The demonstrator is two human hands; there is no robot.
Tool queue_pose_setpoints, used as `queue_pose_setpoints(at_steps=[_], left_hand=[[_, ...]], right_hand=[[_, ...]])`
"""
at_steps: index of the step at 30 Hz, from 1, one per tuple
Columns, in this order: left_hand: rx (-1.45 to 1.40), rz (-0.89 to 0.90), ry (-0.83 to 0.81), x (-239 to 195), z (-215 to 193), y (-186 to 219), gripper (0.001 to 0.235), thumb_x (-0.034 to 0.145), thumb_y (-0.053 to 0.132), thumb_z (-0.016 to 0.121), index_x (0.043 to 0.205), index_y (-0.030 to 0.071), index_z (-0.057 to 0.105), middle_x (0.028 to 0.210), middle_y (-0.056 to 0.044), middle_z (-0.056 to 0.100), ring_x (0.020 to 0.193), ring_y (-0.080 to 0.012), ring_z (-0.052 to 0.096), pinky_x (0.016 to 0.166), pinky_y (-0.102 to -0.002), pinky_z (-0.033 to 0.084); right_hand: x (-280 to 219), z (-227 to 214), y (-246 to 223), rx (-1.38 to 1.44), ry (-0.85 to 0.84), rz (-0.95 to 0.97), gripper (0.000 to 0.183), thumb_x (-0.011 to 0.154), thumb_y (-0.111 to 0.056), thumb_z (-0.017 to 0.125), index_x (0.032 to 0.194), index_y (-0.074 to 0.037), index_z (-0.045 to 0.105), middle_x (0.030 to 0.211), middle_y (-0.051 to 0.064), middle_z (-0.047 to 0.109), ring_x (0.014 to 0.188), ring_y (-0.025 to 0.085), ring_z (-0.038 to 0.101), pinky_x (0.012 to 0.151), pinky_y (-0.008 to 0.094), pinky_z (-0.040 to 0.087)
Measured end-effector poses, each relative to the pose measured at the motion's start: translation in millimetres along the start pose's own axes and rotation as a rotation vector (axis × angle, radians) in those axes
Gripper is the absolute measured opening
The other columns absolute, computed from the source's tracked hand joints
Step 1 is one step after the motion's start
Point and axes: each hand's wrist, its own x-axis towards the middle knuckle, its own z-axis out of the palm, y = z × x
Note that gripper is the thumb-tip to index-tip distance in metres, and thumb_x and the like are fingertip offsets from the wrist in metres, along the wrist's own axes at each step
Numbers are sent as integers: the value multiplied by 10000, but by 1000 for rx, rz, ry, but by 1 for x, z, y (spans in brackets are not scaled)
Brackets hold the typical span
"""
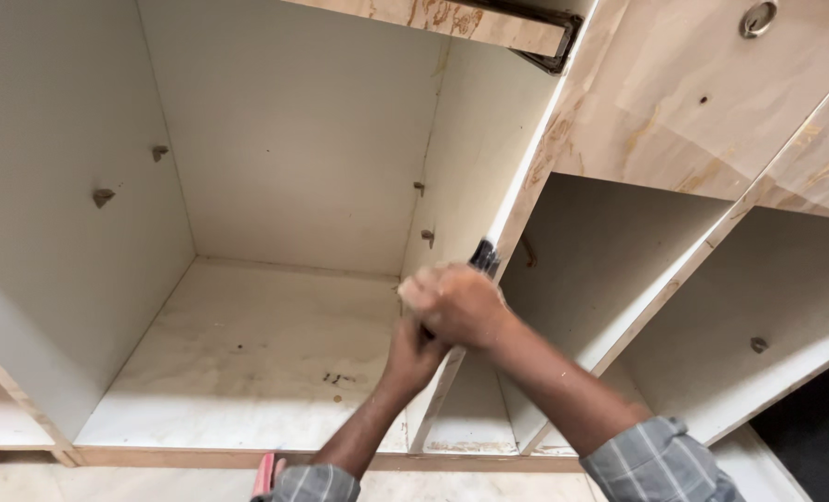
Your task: The person smooths the edges and corners of a wooden cabinet using a hand plane. They work on the vertical edges and horizontal joints, removing material to create a smooth finish.
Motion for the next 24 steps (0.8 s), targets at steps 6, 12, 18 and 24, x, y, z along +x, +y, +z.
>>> queue_pose_setpoints(at_steps=[6, 12, 18, 24], left_hand=[[16, 138, 1, 50, 4, 10, 411, 920, 88, 744, 1254, -23, 532, 1139, -126, 659, 1026, -200, 672, 859, -346, 593], [61, 11, -16, 87, 10, 14, 343, 940, 102, 766, 1209, -17, 589, 1055, -139, 725, 966, -191, 707, 813, -346, 598], [-104, -67, -4, -25, -4, -6, 391, 905, 36, 720, 1252, -28, 551, 1161, -157, 695, 1090, -231, 693, 914, -358, 586], [72, 109, -21, 59, 3, 10, 364, 945, 100, 747, 1236, -24, 567, 1104, -148, 708, 997, -200, 698, 841, -341, 600]], right_hand=[[9, -2, 46, -76, -24, -8, 74, 851, -156, 644, 797, -140, 596, 751, 41, 643, 689, 229, 699, 605, 378, 562], [21, -18, 79, -219, -12, 26, 192, 914, -184, 663, 748, -150, 573, 714, 13, 616, 702, 198, 699, 612, 350, 560], [-10, 20, -15, 72, -150, -14, 77, 841, -158, 662, 832, -118, 596, 775, 67, 635, 701, 261, 709, 654, 390, 578], [7, 2, 62, -100, -67, -12, 82, 849, -182, 668, 806, -150, 606, 754, 43, 653, 668, 239, 705, 576, 387, 555]])
